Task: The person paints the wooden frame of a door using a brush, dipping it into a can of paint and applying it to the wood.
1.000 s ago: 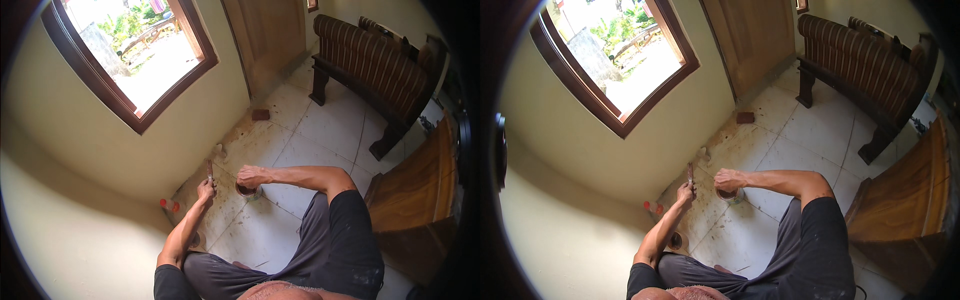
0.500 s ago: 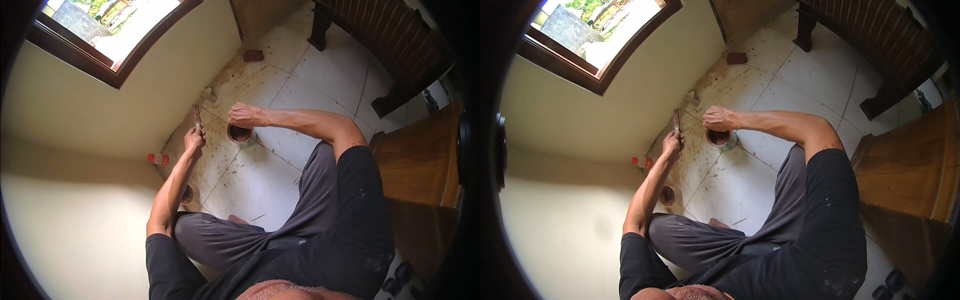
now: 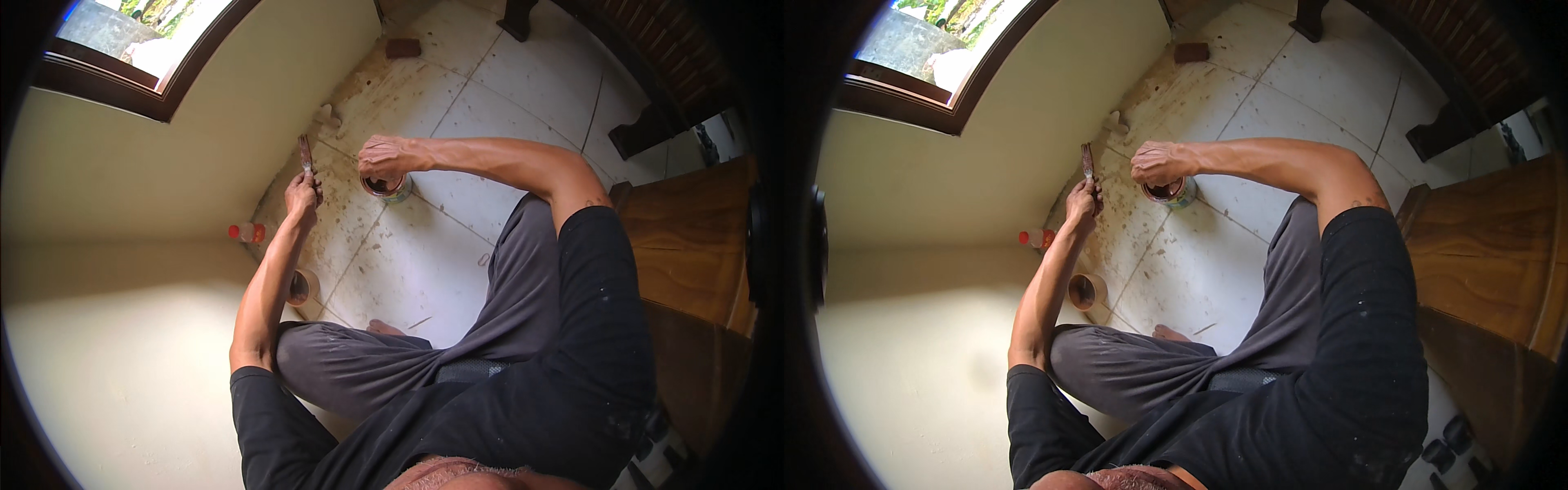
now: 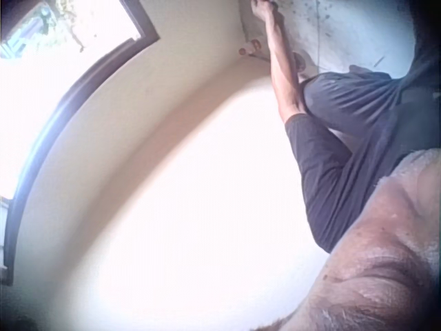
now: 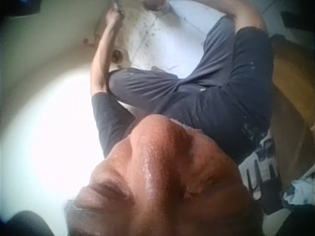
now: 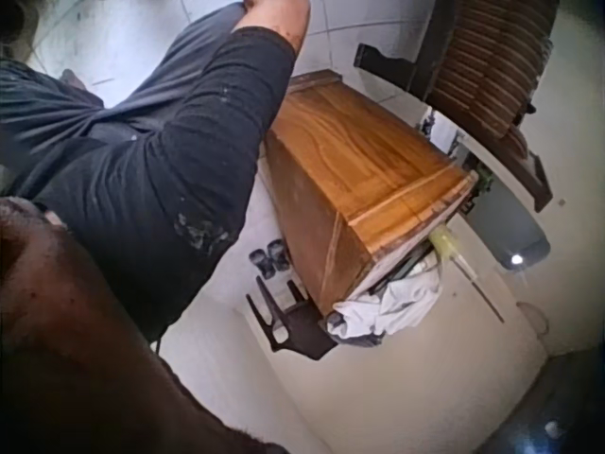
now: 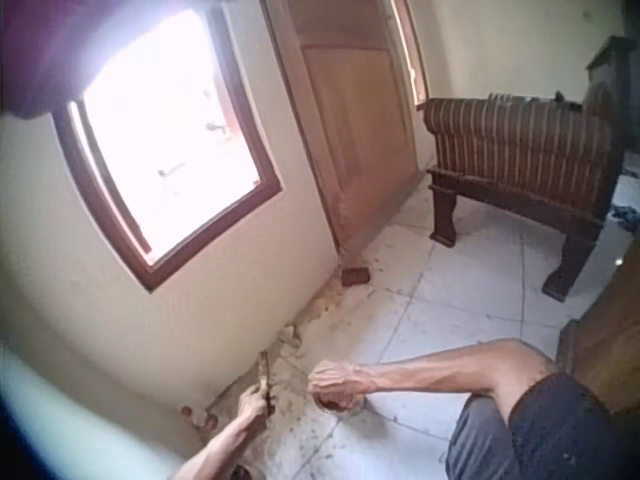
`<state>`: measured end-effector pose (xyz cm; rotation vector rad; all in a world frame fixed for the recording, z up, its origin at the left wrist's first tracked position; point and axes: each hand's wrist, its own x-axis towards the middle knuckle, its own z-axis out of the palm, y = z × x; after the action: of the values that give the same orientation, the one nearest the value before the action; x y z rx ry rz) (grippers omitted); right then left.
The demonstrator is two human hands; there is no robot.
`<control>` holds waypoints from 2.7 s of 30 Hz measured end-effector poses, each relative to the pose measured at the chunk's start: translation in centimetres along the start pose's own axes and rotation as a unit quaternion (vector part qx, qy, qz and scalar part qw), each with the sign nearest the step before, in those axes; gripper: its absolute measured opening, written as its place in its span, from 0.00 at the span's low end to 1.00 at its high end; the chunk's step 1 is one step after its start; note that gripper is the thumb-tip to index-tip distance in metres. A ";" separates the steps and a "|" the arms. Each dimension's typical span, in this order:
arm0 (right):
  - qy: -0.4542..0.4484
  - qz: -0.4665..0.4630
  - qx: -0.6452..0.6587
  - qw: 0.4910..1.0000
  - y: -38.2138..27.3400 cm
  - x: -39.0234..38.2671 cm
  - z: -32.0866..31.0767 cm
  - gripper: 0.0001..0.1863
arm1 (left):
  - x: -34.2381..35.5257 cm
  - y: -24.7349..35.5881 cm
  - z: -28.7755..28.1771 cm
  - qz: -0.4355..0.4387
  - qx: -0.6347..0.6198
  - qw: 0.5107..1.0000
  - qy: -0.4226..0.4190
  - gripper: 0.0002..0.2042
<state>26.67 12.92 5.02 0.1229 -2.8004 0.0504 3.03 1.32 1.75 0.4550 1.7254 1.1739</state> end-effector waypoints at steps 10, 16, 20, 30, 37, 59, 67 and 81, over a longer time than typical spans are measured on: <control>-0.015 0.021 -0.026 0.999 -0.4 0.2 -0.2 0.06 | -0.1 0.0 -0.1 0.006 0.001 1.000 -0.002 0.12; -0.039 0.029 -0.035 0.998 -0.2 0.2 -1.1 0.07 | -0.1 -0.1 -0.2 0.009 0.004 1.000 -0.002 0.12; -0.047 0.061 -0.073 0.994 -0.4 0.6 -0.7 0.07 | -0.1 -0.1 -0.4 0.007 0.006 1.000 -0.006 0.12; -0.031 0.037 -0.067 0.997 -0.3 0.2 -1.3 0.06 | 0.2 -0.3 -0.4 0.012 -0.005 1.000 -0.005 0.12; -0.055 0.025 0.023 0.998 -0.2 0.2 -0.8 0.07 | -0.1 -0.1 -0.1 0.011 0.003 1.000 -0.004 0.12; -0.067 0.001 0.044 0.997 -0.7 0.7 -0.8 0.07 | 0.1 -0.4 -0.5 0.003 -0.003 1.000 -0.002 0.11; 0.058 0.009 -0.020 0.998 0.2 -0.3 0.4 0.07 | 0.1 -0.1 0.0 -0.002 -0.002 1.000 -0.001 0.11; 0.006 0.022 -0.082 0.996 0.2 0.0 -0.3 0.08 | -0.1 -0.1 -0.6 0.008 0.009 1.000 0.008 0.12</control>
<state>26.76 13.14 5.29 0.0216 -2.7815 -0.1676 2.56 0.87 1.79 0.4727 1.7503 1.1766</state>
